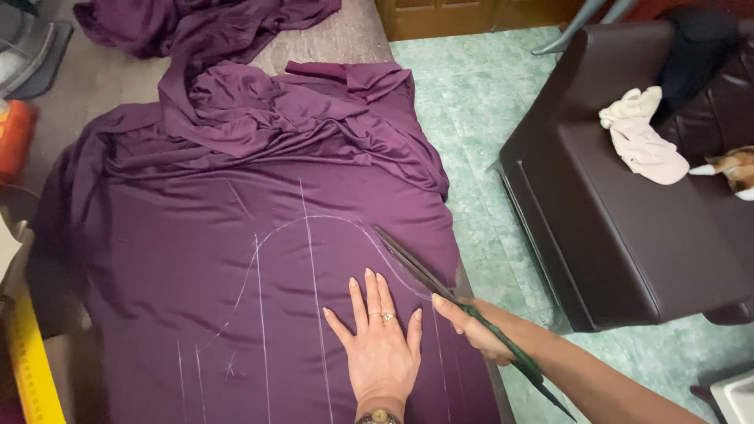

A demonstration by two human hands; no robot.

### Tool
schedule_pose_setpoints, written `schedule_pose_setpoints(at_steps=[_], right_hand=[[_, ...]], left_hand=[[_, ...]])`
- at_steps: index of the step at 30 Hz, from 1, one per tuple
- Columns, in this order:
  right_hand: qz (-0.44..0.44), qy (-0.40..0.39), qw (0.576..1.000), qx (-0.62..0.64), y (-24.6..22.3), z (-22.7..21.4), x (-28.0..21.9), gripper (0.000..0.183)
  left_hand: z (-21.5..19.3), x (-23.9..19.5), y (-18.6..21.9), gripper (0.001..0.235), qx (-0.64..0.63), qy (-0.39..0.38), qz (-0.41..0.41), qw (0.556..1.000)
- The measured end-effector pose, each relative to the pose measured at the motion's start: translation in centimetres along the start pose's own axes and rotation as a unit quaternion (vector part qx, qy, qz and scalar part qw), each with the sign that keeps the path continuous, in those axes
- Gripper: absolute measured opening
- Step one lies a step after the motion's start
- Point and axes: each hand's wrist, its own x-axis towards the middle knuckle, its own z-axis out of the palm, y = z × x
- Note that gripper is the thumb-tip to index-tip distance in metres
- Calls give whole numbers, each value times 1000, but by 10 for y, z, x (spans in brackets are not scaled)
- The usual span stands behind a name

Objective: Cutting out garment pattern pieces from purple fabric using large fabric scissors following chalk outlines.

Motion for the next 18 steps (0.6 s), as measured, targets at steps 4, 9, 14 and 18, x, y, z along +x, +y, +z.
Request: schedule_pose_setpoints(at_steps=[4, 9, 14, 18], right_hand=[[3, 6, 999, -45, -14, -3, -1, 72], [-104, 25, 990, -90, -2, -2, 16, 55], [-41, 34, 995, -81, 3, 0, 34, 78], [-33, 75, 987, -135, 5, 1, 35, 58]], left_hand=[[0, 0, -1, 74, 13, 8, -3, 1000], [-2, 2, -1, 79, 23, 11, 0, 1000], [-3, 2, -1, 75, 16, 16, 0, 1000], [-2, 2, 0, 74, 20, 19, -1, 1000]])
